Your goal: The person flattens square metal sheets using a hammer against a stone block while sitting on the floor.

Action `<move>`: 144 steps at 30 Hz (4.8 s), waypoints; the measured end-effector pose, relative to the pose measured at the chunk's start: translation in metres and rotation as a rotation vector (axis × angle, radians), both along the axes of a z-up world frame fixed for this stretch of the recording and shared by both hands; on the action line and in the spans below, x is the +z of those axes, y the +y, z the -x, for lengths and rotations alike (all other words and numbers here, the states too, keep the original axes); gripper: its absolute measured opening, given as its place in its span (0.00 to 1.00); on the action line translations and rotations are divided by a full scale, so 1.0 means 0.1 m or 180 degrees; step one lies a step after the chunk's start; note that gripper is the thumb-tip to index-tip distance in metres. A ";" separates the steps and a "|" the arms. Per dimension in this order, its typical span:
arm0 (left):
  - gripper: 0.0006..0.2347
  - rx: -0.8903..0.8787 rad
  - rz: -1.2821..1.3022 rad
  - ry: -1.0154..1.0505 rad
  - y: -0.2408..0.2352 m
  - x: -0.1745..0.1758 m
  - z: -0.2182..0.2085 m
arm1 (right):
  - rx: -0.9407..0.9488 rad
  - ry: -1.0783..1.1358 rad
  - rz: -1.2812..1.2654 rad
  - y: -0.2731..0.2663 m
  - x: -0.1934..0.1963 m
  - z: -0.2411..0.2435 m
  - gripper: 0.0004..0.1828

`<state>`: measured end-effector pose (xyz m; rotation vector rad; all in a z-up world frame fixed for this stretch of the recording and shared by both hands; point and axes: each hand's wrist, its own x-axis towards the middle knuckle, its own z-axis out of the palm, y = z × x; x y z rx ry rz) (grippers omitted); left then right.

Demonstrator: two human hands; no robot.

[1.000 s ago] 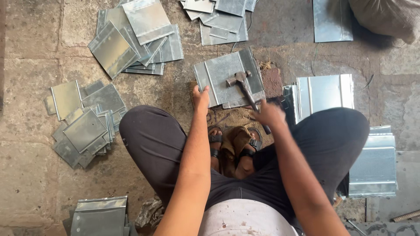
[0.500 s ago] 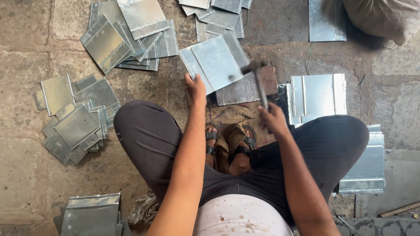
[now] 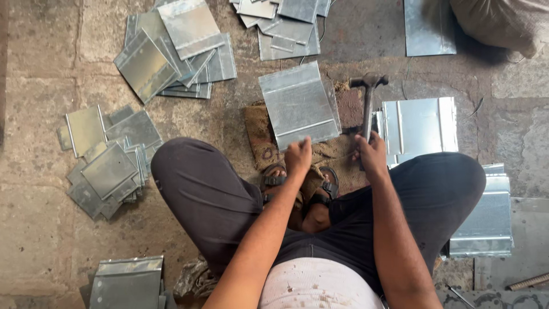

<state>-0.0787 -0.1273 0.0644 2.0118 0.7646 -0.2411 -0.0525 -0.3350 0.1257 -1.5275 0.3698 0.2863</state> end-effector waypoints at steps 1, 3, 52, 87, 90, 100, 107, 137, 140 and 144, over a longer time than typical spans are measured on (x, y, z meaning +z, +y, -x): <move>0.21 0.0006 0.0027 -0.0186 0.08 0.09 -0.11 | 0.0026 0.0001 0.0064 0.00 0.00 -0.02 0.12; 0.19 -0.0021 -0.0401 -0.0797 0.32 0.20 -0.38 | 0.0049 0.0040 0.0197 -0.02 -0.03 0.02 0.12; 0.32 0.1693 0.0832 -0.0649 1.08 -0.41 -0.94 | 0.0728 0.0086 0.1966 0.54 -0.20 -0.37 0.20; 0.28 0.1519 0.1307 -0.0705 1.06 -0.31 -0.81 | 0.0740 -0.0466 0.2145 0.51 -0.09 -0.20 0.26; 0.29 0.1488 0.1321 -0.0734 1.11 -0.33 -0.86 | 0.0353 -0.0791 0.1846 0.62 0.06 -0.05 0.29; 0.25 0.1611 0.1599 -0.0778 1.07 -0.21 -0.83 | 0.0526 -0.0523 0.1846 0.63 0.08 0.05 0.28; 0.26 0.1608 0.1795 -0.0735 1.02 -0.27 -0.86 | 0.0853 -0.0217 0.2195 0.67 -0.03 0.11 0.28; 0.25 0.1756 0.1987 -0.0890 0.97 -0.44 -0.78 | 0.0380 -0.1068 0.1562 0.61 0.31 0.54 0.26; 0.24 0.1721 0.2036 -0.1052 1.05 -0.41 -0.89 | 0.0600 -0.0988 0.1804 0.71 0.19 0.55 0.24; 0.21 0.1612 0.1855 -0.0993 1.04 -0.34 -0.86 | 0.1008 -0.0297 0.2208 0.64 0.16 0.38 0.26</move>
